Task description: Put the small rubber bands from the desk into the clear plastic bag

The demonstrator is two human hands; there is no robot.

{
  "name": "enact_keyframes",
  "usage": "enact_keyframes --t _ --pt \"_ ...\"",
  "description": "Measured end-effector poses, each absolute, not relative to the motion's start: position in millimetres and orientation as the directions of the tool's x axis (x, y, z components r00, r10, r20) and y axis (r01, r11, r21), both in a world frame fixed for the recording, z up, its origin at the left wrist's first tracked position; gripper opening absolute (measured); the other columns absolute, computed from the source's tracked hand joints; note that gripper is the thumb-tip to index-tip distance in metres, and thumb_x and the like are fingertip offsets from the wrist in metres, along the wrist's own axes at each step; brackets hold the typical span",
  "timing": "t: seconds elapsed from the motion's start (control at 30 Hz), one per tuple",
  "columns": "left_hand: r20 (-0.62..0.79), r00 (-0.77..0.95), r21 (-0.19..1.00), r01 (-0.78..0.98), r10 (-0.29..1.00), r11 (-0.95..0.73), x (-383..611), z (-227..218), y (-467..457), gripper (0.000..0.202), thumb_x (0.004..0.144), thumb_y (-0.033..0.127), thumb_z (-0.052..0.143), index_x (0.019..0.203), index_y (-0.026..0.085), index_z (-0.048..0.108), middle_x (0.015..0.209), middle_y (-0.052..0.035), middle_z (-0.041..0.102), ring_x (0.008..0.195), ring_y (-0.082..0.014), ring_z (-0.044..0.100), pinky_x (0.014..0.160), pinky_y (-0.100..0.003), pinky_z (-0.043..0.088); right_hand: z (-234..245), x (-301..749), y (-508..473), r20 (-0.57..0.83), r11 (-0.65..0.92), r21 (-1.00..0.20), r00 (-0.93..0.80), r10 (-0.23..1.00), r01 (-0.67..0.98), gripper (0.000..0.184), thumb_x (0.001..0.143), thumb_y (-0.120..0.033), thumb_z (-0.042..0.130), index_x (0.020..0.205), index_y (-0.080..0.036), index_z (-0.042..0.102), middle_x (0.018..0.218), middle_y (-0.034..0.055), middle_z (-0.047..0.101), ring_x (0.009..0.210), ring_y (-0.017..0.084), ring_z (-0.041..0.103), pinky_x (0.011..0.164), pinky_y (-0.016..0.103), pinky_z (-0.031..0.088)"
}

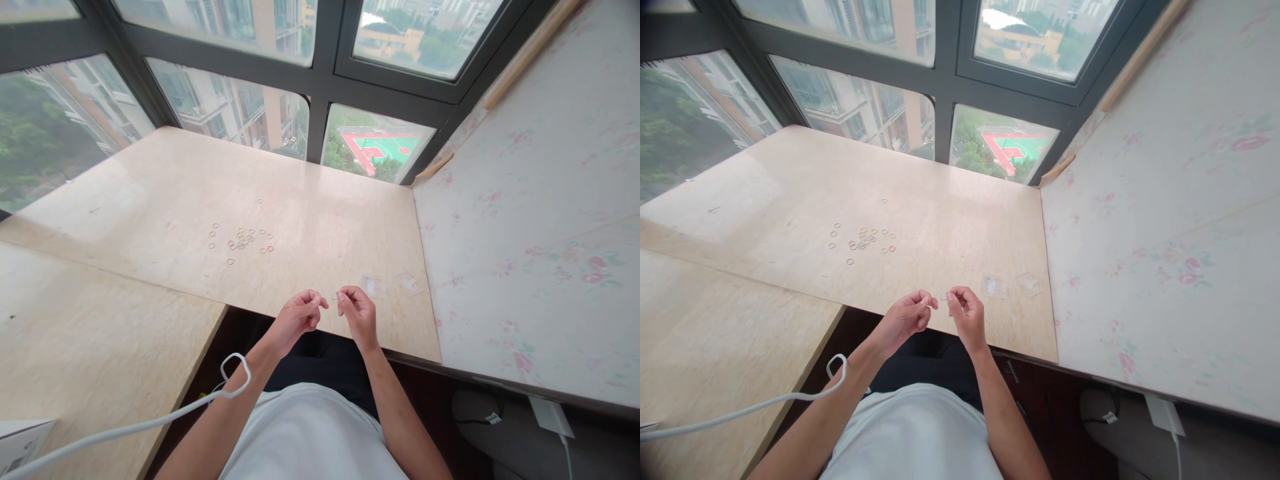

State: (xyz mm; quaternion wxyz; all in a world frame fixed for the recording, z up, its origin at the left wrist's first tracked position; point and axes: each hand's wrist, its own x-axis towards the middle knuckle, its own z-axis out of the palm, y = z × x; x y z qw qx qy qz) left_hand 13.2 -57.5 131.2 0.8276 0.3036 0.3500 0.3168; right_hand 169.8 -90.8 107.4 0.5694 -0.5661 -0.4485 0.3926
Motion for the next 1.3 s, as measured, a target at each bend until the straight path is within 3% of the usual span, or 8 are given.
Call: enact_keyframes --t 0.13,0.23,0.3,0.37,0.43,0.57,0.77,1.3 --pt "-0.388 0.393 0.889 -0.077 0.834 0.451 -6 123 -65 0.034 0.081 0.043 0.064 0.062 0.017 0.051 0.045 0.0069 0.037 0.039 -0.0045 0.026 0.041 -0.020 0.016 102 177 -99 0.029 0.009 -0.998 0.295 0.955 0.068 0.016 0.085 -0.035 0.061 0.083 -0.019 0.061 0.065 -0.0026 0.054 0.053 0.010 0.049 0.049 0.022 0.045" --pt "-0.305 0.342 0.952 0.110 0.889 0.285 -21 118 -70 0.036 0.080 0.041 0.064 0.055 0.017 0.052 0.045 0.0040 0.044 0.043 -0.0066 0.037 0.045 -0.020 0.027 94 179 -108 -0.024 -0.046 -0.997 0.304 0.952 0.063 0.018 0.084 -0.036 0.062 0.081 -0.019 0.063 0.064 -0.0023 0.055 0.052 0.010 0.049 0.047 0.022 0.045" --pt "-0.248 0.358 0.964 0.179 0.900 0.195 -28 116 -73 0.020 0.071 0.033 0.071 0.082 0.018 0.066 0.066 0.0000 0.063 0.054 -0.0095 0.052 0.053 -0.021 0.038 88 180 -113 -0.069 -0.090 -0.995 0.324 0.944 0.049 0.018 0.083 -0.037 0.063 0.080 -0.019 0.063 0.063 -0.0022 0.055 0.052 0.010 0.049 0.047 0.022 0.045" --pt "-0.254 0.375 0.958 0.227 0.891 0.178 -32 116 -76 0.062 0.066 0.031 0.073 0.125 0.023 0.055 0.091 -0.0036 0.069 0.063 -0.0118 0.059 0.059 -0.023 0.043 84 181 -117 -0.100 -0.121 -0.992 0.342 0.934 0.039 0.019 0.083 -0.037 0.063 0.080 -0.019 0.063 0.063 -0.0022 0.055 0.052 0.010 0.049 0.047 0.022 0.045" --pt "-0.331 0.402 0.926 0.312 0.854 0.212 -32 116 -79 0.069 0.073 0.037 0.068 0.135 0.020 0.046 0.082 -0.0035 0.071 0.056 -0.0122 0.058 0.056 -0.023 0.043 81 184 -119 -0.107 -0.129 -0.991 0.357 0.928 0.038 0.019 0.082 -0.038 0.064 0.080 -0.019 0.064 0.063 -0.0021 0.055 0.052 0.010 0.049 0.048 0.022 0.045" --pt "-0.380 0.472 0.886 0.432 0.795 0.168 -27 114 -82 0.047 0.086 0.043 0.052 0.124 0.015 0.058 0.043 0.0054 0.054 0.044 -0.0129 0.051 0.052 -0.023 0.039 79 199 -115 -0.067 -0.112 -0.990 0.411 0.909 0.087 0.020 0.082 -0.038 0.063 0.081 -0.019 0.064 0.063 -0.0019 0.056 0.052 0.011 0.050 0.050 0.023 0.045" --pt "-0.278 0.516 0.901 0.431 0.810 0.035 -22 99 -80 0.067 0.085 0.035 0.053 0.145 0.021 0.028 0.078 0.0022 0.064 0.054 -0.0113 0.050 0.060 -0.025 0.044 71 241 -94 0.033 -0.175 -0.927 0.537 0.843 0.331 0.026 0.082 -0.041 0.058 0.081 -0.016 0.066 0.067 0.0016 0.063 0.057 0.014 0.056 0.053 0.024 0.046" --pt "-0.302 0.577 0.832 0.548 0.759 -0.085 -31 61 -83 0.045 0.088 0.036 0.049 0.131 0.022 0.049 0.103 -0.0057 0.065 0.075 -0.0168 0.059 0.077 -0.035 0.049 48 269 -72 0.137 -0.254 -0.801 0.578 0.804 0.543 0.029 0.082 -0.037 0.055 0.089 -0.017 0.076 0.092 0.0105 0.075 0.083 0.023 0.068 0.075 0.035 0.052"
